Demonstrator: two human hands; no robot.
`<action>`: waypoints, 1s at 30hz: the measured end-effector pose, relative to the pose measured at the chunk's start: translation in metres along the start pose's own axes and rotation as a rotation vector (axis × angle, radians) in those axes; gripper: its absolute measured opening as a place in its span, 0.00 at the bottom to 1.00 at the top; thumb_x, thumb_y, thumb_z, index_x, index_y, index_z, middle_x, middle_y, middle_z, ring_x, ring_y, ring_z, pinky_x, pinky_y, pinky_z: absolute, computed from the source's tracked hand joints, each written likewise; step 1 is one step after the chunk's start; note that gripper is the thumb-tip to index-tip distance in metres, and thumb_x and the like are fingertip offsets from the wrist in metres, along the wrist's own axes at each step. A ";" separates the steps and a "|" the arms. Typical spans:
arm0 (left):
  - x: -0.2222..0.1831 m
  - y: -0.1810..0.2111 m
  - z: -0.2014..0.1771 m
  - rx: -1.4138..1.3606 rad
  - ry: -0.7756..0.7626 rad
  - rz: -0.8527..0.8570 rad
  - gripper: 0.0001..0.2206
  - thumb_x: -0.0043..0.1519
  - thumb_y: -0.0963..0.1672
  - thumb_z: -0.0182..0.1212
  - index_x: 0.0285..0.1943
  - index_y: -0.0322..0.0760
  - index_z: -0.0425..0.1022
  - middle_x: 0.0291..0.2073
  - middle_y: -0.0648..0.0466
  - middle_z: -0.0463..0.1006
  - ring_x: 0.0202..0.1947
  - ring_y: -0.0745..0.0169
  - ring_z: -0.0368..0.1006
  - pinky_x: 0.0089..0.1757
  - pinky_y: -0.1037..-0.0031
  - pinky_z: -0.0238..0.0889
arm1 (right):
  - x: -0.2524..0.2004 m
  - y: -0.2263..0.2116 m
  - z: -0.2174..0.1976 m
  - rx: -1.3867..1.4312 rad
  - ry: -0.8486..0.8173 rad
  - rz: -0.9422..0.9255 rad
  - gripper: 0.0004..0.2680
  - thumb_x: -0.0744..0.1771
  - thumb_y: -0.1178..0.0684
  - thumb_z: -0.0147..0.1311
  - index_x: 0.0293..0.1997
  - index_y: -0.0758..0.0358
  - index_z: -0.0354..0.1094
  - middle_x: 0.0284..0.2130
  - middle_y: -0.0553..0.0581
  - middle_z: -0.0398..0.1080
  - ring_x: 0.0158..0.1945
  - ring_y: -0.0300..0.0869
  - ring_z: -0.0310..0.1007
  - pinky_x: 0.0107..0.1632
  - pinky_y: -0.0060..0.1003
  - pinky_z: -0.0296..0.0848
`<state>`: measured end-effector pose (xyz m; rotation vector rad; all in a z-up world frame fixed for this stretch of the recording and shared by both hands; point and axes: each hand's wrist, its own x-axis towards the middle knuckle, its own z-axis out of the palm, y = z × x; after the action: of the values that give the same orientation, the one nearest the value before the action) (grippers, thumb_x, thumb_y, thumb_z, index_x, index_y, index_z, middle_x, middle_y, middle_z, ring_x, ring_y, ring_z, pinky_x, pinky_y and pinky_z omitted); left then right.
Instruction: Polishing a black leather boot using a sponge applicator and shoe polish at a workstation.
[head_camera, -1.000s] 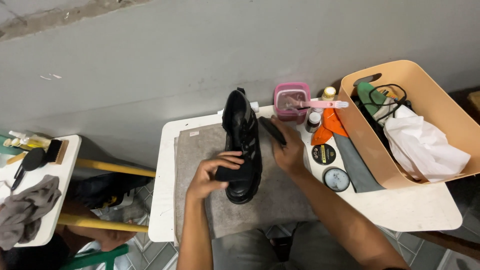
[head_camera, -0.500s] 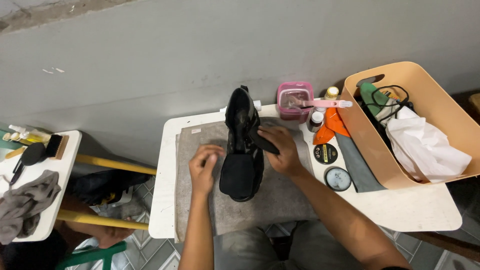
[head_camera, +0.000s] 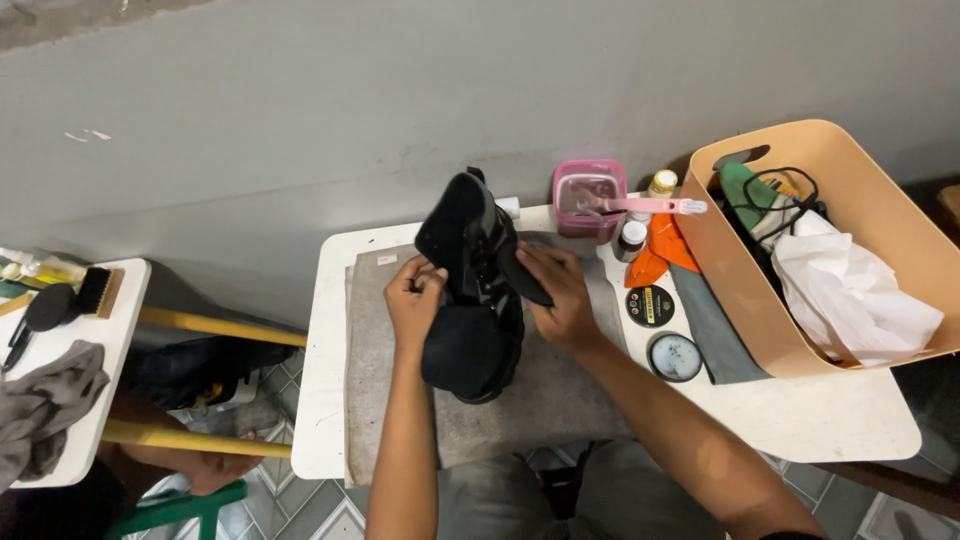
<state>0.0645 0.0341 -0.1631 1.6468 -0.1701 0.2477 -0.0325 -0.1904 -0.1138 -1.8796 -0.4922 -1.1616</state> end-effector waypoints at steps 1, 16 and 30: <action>0.002 -0.012 -0.002 0.001 0.002 -0.004 0.12 0.56 0.41 0.68 0.49 0.35 0.83 0.36 0.43 0.83 0.31 0.62 0.74 0.36 0.68 0.69 | -0.009 0.008 0.005 0.002 -0.003 0.003 0.14 0.69 0.58 0.55 0.62 0.66 0.72 0.55 0.63 0.74 0.54 0.54 0.72 0.59 0.47 0.69; -0.007 -0.007 0.000 -0.345 -0.041 -0.111 0.16 0.60 0.42 0.67 0.56 0.29 0.77 0.33 0.45 0.82 0.28 0.64 0.78 0.31 0.77 0.74 | -0.012 0.008 -0.003 0.126 -0.158 0.045 0.12 0.63 0.66 0.58 0.50 0.62 0.79 0.45 0.59 0.81 0.45 0.53 0.79 0.51 0.47 0.73; 0.002 -0.013 0.000 -0.548 0.003 -0.177 0.15 0.67 0.45 0.57 0.51 0.24 0.78 0.32 0.39 0.81 0.28 0.57 0.80 0.32 0.74 0.75 | 0.010 0.005 0.014 -0.407 0.059 -0.457 0.22 0.74 0.42 0.28 0.55 0.55 0.78 0.57 0.61 0.74 0.59 0.56 0.69 0.61 0.49 0.71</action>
<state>0.0694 0.0353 -0.1751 1.1083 -0.0785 0.0576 -0.0165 -0.1827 -0.1103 -2.1304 -0.7195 -1.7170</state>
